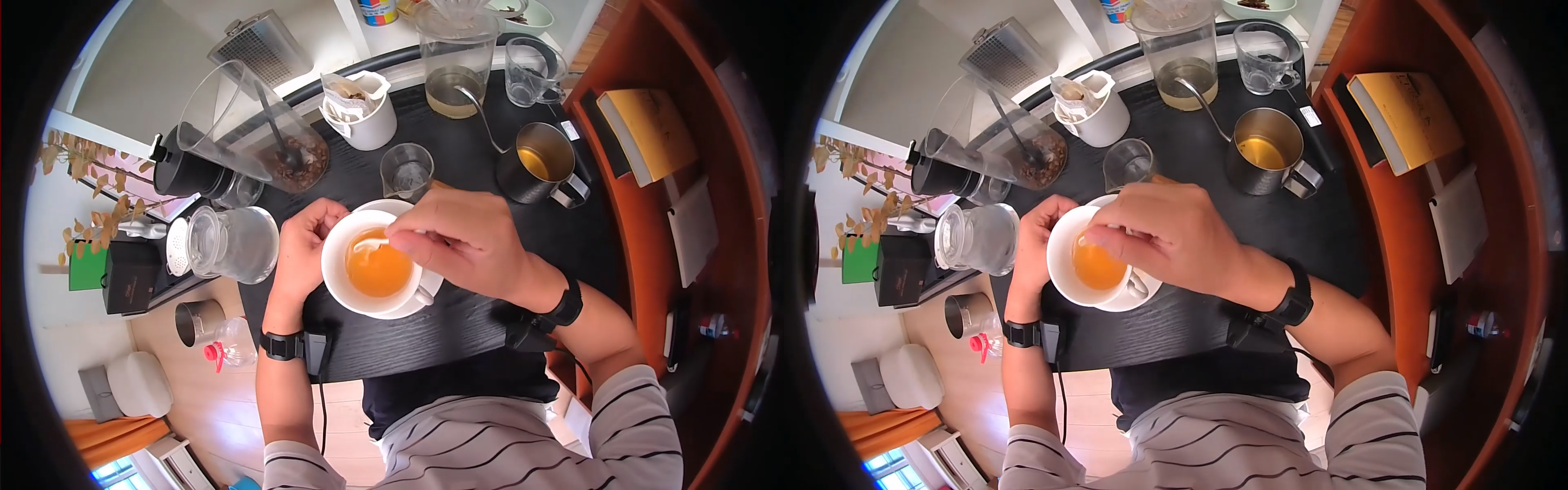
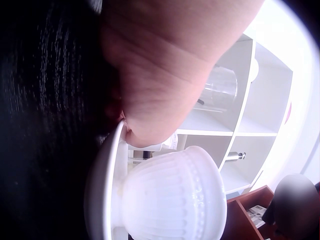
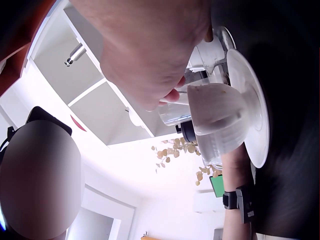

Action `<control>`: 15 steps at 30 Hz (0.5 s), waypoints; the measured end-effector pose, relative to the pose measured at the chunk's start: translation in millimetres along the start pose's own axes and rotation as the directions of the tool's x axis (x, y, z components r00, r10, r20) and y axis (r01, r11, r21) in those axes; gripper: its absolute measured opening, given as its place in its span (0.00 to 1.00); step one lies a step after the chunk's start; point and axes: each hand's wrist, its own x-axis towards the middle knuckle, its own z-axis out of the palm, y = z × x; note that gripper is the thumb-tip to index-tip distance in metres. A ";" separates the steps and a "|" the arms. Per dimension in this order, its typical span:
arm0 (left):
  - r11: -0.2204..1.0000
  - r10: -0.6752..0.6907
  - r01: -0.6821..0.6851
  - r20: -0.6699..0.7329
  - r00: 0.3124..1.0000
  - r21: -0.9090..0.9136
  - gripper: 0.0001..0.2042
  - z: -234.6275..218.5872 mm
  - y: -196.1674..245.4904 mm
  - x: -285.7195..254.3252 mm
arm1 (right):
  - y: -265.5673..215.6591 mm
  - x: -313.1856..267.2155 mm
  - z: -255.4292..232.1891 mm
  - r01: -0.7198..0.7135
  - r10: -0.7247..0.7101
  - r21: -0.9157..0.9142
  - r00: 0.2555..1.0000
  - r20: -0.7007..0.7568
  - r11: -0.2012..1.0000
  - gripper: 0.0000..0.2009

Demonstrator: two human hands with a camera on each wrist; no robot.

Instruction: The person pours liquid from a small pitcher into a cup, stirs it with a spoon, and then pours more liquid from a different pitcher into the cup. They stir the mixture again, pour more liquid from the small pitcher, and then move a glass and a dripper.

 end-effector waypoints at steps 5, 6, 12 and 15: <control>1.000 -0.010 0.011 0.008 1.000 -0.029 0.06 0.2 2.7 -0.4 | -4.6 -0.4 -3.5 -0.173 0.174 0.031 0.984 -0.044 0.984 0.06; 1.000 -0.015 0.015 0.007 1.000 -0.023 0.06 0.0 2.9 -0.4 | -4.1 0.0 -2.8 -0.169 0.171 0.029 0.984 -0.047 0.985 0.06; 1.000 0.010 -0.010 0.014 1.000 -0.008 0.06 -0.8 1.5 0.1 | -5.1 -2.1 -0.4 -0.161 0.155 0.088 0.985 0.071 0.983 0.05; 1.000 0.009 -0.008 0.006 1.000 -0.028 0.06 0.7 2.4 -0.2 | -0.1 -1.0 1.9 -0.042 0.041 0.039 0.999 0.010 0.998 0.04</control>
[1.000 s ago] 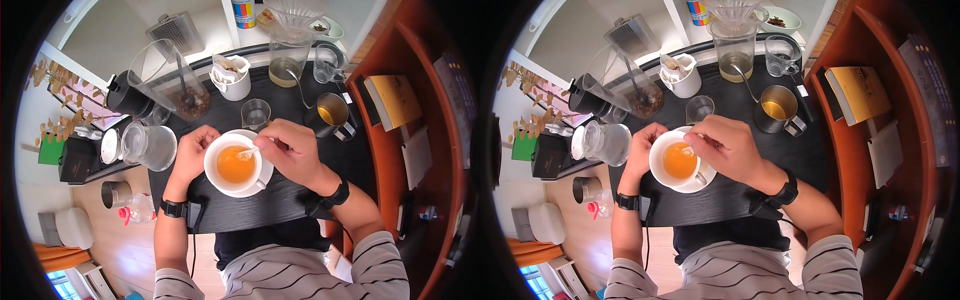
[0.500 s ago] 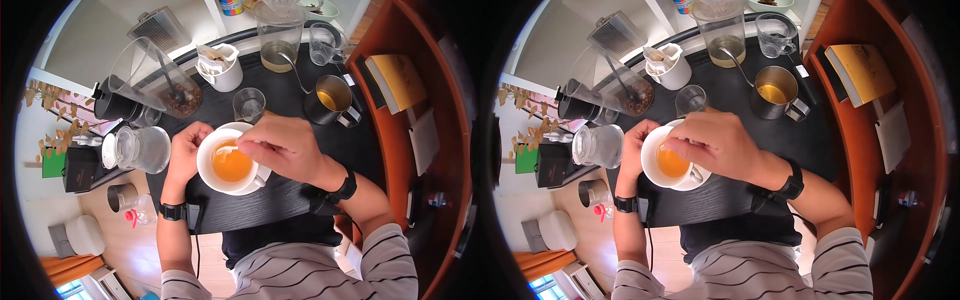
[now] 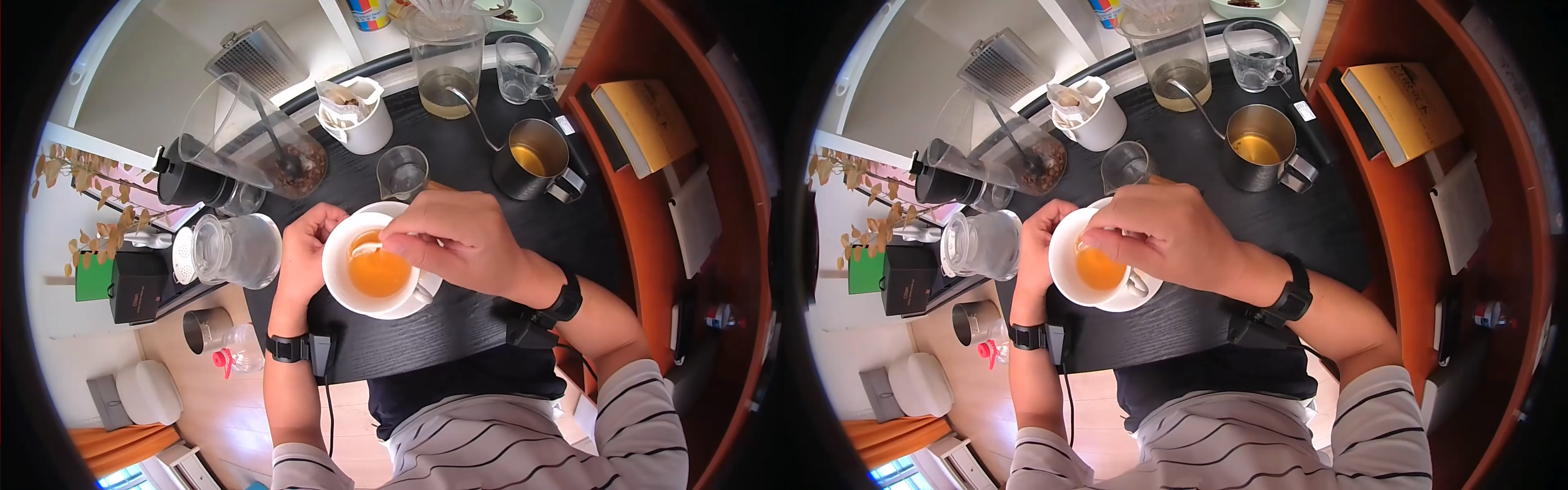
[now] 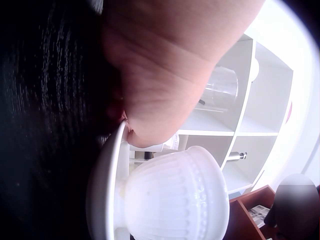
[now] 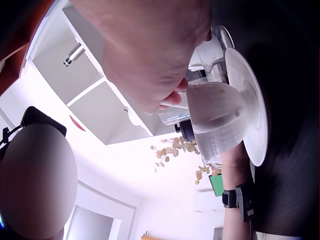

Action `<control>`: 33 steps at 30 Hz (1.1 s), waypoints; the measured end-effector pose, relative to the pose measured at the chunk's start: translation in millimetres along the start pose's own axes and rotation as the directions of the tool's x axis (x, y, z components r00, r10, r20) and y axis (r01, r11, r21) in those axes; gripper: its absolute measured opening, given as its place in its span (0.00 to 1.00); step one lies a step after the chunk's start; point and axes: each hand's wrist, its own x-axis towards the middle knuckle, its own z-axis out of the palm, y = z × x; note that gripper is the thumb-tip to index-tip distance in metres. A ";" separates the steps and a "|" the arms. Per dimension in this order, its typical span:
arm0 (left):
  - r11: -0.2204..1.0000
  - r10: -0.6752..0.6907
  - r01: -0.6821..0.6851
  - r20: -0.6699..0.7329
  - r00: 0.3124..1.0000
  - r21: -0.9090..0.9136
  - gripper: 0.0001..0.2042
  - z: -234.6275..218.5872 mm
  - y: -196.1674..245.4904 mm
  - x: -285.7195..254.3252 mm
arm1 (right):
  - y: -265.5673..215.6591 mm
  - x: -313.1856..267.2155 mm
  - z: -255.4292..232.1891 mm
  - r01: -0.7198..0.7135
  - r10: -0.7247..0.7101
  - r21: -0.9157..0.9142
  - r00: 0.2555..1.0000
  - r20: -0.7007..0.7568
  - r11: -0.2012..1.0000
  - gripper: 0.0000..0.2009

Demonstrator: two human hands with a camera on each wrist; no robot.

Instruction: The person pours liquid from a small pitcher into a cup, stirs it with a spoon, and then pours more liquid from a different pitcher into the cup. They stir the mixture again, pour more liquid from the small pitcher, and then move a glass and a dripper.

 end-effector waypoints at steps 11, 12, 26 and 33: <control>1.000 -0.007 0.007 0.000 1.000 0.026 0.06 -0.8 0.9 0.2 | -2.8 -1.0 -4.3 -0.082 0.078 0.061 0.994 0.075 0.995 0.04; 1.000 -0.012 0.012 -0.003 1.000 0.021 0.06 -0.7 0.6 0.4 | -3.5 -0.9 -4.2 -0.081 0.077 0.060 0.994 0.074 0.995 0.04; 1.000 -0.025 0.025 -0.002 1.000 0.003 0.06 0.0 -0.5 0.0 | -6.8 2.4 -6.0 -0.072 0.072 0.051 0.997 0.011 0.996 0.04; 1.000 -0.016 0.016 -0.004 1.000 0.011 0.06 -1.2 -3.3 0.8 | 0.5 1.6 -0.2 0.008 -0.007 0.024 0.999 -0.053 1.000 0.03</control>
